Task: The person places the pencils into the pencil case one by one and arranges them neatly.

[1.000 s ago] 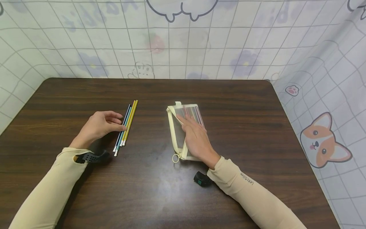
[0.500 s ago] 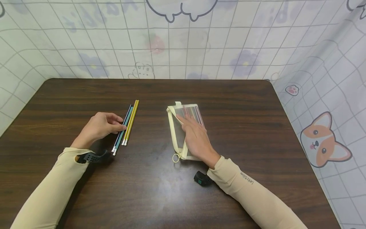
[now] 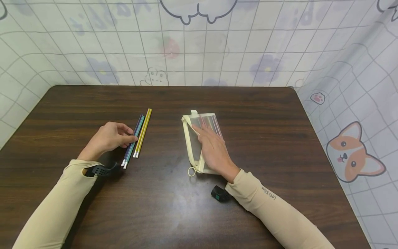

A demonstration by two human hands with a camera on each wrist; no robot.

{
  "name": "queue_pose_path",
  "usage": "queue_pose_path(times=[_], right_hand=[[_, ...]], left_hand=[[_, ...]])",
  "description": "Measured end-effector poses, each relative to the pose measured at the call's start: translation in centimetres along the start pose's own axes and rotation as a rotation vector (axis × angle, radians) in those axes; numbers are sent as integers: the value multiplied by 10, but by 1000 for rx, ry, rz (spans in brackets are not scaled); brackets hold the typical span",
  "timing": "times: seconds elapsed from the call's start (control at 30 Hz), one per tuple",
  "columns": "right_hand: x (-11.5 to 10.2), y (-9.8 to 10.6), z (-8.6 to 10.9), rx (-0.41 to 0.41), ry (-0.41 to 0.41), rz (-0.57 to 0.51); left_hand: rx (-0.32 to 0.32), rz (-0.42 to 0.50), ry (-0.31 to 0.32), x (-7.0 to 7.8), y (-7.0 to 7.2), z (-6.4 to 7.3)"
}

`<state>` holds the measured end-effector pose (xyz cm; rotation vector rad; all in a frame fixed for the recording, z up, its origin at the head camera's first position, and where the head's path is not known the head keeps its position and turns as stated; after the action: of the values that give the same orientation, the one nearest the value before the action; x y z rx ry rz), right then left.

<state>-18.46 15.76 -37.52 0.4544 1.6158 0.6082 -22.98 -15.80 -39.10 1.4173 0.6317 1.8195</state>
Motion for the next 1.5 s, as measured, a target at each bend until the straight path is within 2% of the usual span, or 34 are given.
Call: queue_pose_path(times=[0.17, 0.33, 0.47, 0.67, 0.93, 1.2, 1.5], right_hand=[[1, 0, 1, 0, -5, 3], [2, 0, 2, 0, -6, 7], [2, 1, 2, 3, -2, 5], [2, 2, 3, 9, 1, 7], [5, 3, 4, 11, -13, -1], [5, 3, 4, 10, -13, 8], [0, -1, 1, -7, 1, -3]], left_hand=[[-20, 22, 24, -3, -1, 0], [-49, 98, 39, -4, -2, -1], [-68, 163, 40, -4, -3, -1], [-68, 208, 37, -4, -3, -4], [-109, 312, 26, 1, -4, -4], [-130, 480, 5, 11, -9, -4], [-106, 657, -9, 22, -10, -2]])
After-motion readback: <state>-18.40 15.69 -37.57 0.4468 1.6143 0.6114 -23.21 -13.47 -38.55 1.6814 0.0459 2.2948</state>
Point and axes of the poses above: each hand's wrist, its own z-axis away from the middle knuckle, its own y-axis out of the back of the hand, x = y × z, the point moved 10 cm from there along -z, towards the middle knuckle, and after that the axes turned 7 degrees about x, right-handed, at the moved point
